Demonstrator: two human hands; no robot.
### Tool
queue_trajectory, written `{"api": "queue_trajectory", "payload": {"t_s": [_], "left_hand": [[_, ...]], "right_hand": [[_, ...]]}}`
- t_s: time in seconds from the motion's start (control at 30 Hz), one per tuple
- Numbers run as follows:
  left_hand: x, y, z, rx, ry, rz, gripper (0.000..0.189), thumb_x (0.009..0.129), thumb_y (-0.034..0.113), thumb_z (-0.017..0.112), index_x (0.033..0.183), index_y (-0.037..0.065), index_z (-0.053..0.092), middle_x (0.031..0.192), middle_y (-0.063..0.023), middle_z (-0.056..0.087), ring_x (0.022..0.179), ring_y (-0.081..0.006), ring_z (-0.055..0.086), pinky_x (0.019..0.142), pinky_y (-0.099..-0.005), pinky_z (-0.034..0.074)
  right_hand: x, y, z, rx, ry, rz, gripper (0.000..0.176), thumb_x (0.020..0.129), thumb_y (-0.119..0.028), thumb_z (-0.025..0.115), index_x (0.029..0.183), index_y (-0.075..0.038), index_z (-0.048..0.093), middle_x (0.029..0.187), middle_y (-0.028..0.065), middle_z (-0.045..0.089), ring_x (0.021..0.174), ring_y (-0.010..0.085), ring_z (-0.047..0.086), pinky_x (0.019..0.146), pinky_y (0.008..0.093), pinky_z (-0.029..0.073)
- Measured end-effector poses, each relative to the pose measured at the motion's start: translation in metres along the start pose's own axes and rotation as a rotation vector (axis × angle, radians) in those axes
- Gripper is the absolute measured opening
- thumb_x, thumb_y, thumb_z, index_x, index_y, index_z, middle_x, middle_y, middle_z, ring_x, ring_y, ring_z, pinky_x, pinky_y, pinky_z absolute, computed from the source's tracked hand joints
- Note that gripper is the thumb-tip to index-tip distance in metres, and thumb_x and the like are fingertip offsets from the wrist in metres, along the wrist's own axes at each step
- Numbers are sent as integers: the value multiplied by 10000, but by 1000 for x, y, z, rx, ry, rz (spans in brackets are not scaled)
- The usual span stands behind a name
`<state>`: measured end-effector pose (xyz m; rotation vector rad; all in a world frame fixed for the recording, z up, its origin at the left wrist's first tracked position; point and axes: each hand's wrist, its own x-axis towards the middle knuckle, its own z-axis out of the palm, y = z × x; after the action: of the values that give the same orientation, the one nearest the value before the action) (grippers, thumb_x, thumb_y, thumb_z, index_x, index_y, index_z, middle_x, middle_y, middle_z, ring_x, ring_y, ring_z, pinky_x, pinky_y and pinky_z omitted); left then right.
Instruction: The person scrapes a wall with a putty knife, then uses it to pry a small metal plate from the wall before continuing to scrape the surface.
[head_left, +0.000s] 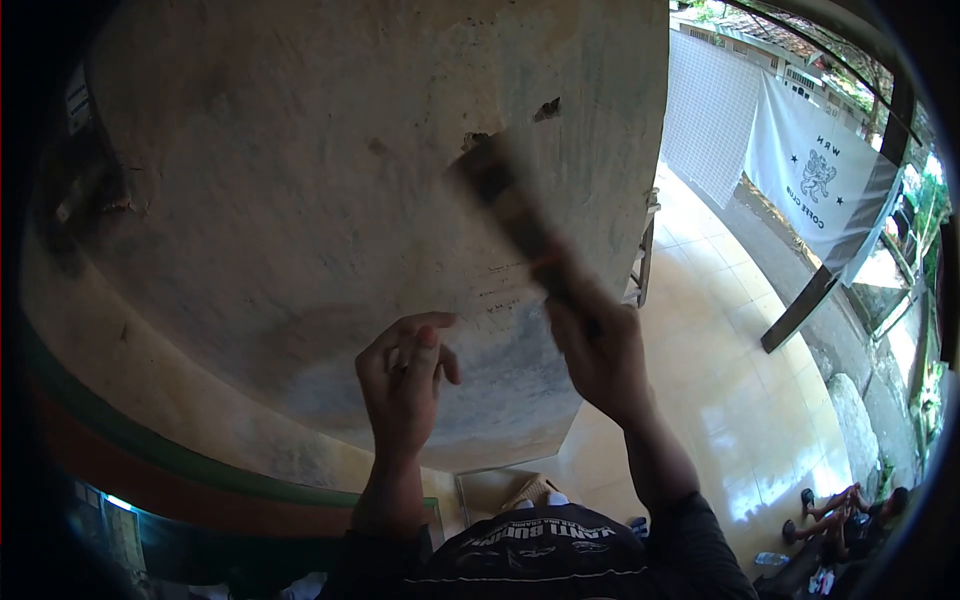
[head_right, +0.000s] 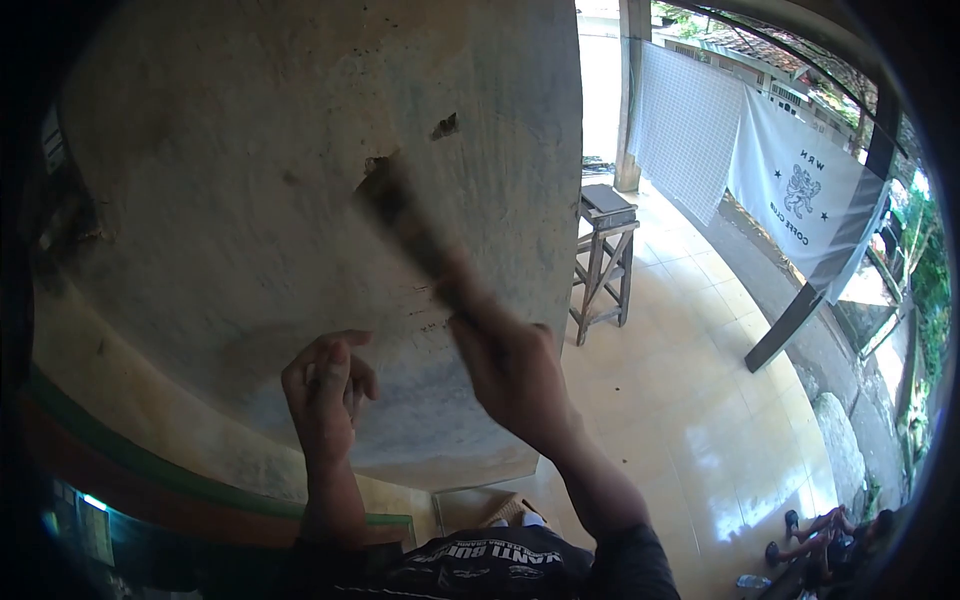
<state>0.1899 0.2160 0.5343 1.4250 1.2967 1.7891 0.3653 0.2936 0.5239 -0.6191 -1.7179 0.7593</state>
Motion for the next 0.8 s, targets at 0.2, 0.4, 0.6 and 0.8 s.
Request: {"api": "queue_trajectory", "payload": {"t_s": [0.2, 0.4, 0.6, 0.8], "left_hand": [[19, 9, 43, 17, 3, 144, 384, 960, 324, 481, 977, -30, 629, 626, -55, 582, 408, -6, 347, 386, -177, 240], [50, 26, 55, 78, 27, 171, 320, 947, 255, 533, 772, -13, 538, 634, -4, 511, 604, -25, 435, 512, -227, 326], [68, 30, 54, 206, 198, 301, 331, 936, 213, 545, 681, 7, 496, 541, 7, 463, 502, -32, 403, 447, -249, 304], [69, 57, 52, 382, 113, 174, 287, 920, 235, 575, 784, -17, 570, 702, -59, 558, 628, -77, 491, 543, -278, 399]], "right_hand": [[-29, -5, 17, 117, 41, 7, 529, 903, -17, 495, 1407, -40, 335, 937, 127, 668, 703, 182, 637, 652, 298, 502], [-26, -15, 10, 872, -239, 312, 540, 1004, -204, 376, 1475, -77, 145, 649, -24, 411, 462, 37, 373, 403, 186, 295], [1, -17, 16, 1058, -356, 325, 546, 1007, -233, 365, 1479, -98, 127, 623, -19, 392, 444, 50, 373, 362, 184, 275], [-3, -16, 31, 1378, -363, 375, 580, 1005, -268, 334, 1486, -144, 35, 588, 47, 429, 368, 68, 321, 327, 190, 257]]}}
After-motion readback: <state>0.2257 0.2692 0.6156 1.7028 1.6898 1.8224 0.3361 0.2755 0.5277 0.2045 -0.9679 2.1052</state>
